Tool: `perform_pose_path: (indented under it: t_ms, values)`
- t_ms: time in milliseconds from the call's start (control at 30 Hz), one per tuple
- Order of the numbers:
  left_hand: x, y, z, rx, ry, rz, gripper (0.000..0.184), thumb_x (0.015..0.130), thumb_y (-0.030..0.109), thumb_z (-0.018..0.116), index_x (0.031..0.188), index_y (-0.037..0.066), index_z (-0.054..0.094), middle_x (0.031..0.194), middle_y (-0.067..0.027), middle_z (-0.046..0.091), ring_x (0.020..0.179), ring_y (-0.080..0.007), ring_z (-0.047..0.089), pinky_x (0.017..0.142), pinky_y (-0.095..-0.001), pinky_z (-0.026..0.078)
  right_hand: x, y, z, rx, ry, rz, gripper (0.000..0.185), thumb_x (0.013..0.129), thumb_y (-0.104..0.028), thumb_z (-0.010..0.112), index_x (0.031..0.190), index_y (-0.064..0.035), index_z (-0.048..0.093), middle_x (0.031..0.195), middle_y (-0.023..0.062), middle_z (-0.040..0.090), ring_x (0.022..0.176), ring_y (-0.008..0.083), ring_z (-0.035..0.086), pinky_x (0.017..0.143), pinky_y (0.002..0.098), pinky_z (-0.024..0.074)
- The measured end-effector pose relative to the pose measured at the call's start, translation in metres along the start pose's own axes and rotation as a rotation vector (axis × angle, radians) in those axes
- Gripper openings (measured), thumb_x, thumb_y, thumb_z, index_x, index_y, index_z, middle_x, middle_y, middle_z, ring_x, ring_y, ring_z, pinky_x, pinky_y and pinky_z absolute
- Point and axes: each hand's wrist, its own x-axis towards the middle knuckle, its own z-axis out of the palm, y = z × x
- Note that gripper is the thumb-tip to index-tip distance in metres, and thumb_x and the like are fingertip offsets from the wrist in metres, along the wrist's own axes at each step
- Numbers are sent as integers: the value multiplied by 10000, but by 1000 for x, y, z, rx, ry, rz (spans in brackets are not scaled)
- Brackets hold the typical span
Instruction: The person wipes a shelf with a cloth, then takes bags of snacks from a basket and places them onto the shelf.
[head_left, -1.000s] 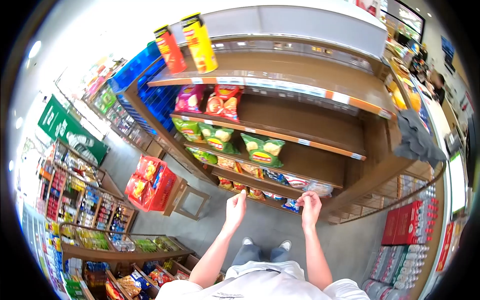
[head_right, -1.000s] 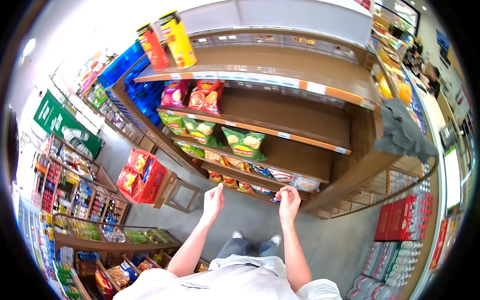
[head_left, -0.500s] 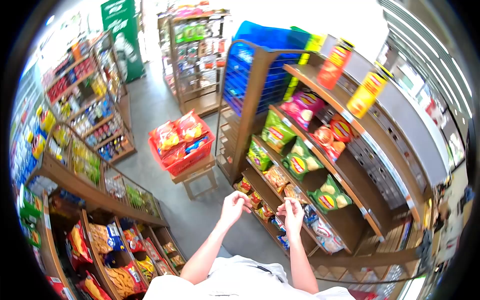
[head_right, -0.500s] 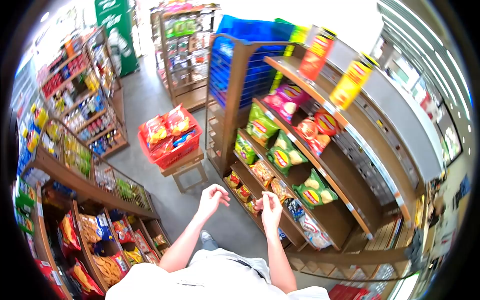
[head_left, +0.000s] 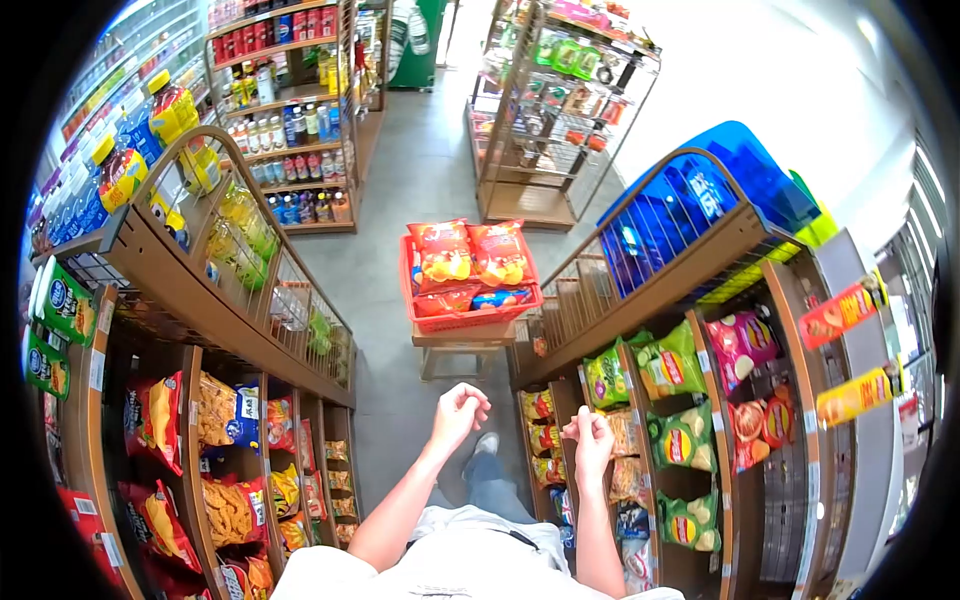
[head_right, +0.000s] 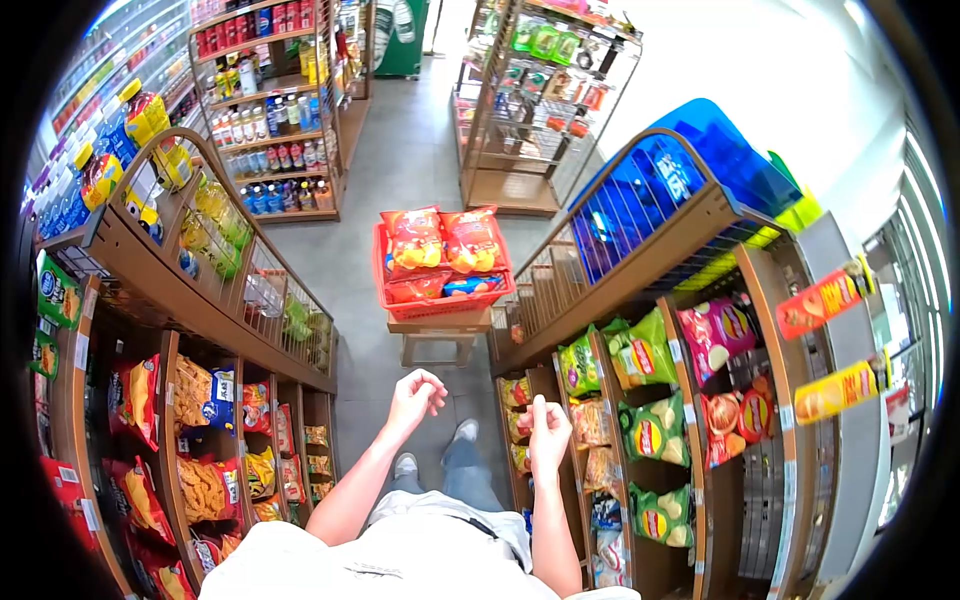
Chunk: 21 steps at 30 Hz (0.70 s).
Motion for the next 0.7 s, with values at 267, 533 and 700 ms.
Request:
perform_pose_path:
  t_ms: [267, 533, 700]
  values:
    - [73, 20, 6, 192, 185, 25, 199, 946, 72, 470, 933, -4, 653, 789, -64, 649, 649, -105, 609, 513, -240, 505, 111, 7, 47, 172, -262, 79, 182, 964, -165, 575, 967, 9, 629, 760, 50, 635, 665, 108, 610, 609, 268, 547]
    - [129, 37, 3, 273, 322, 90, 215, 901, -14, 413, 919, -25, 627, 872, -94, 637, 693, -133, 625, 541, -280, 552, 212, -5, 97, 102, -486, 89, 125, 939, -81, 552, 1010, -2, 619, 768, 56, 632, 692, 126, 630, 616, 276, 562]
    - [137, 19, 0, 151, 499, 3, 204, 912, -4, 403, 954, -19, 602, 883, -101, 627, 713, -151, 636, 540, -287, 557, 243, -8, 127, 163, -499, 177, 123, 943, -95, 568, 989, 1, 629, 763, 58, 640, 668, 117, 624, 621, 270, 556]
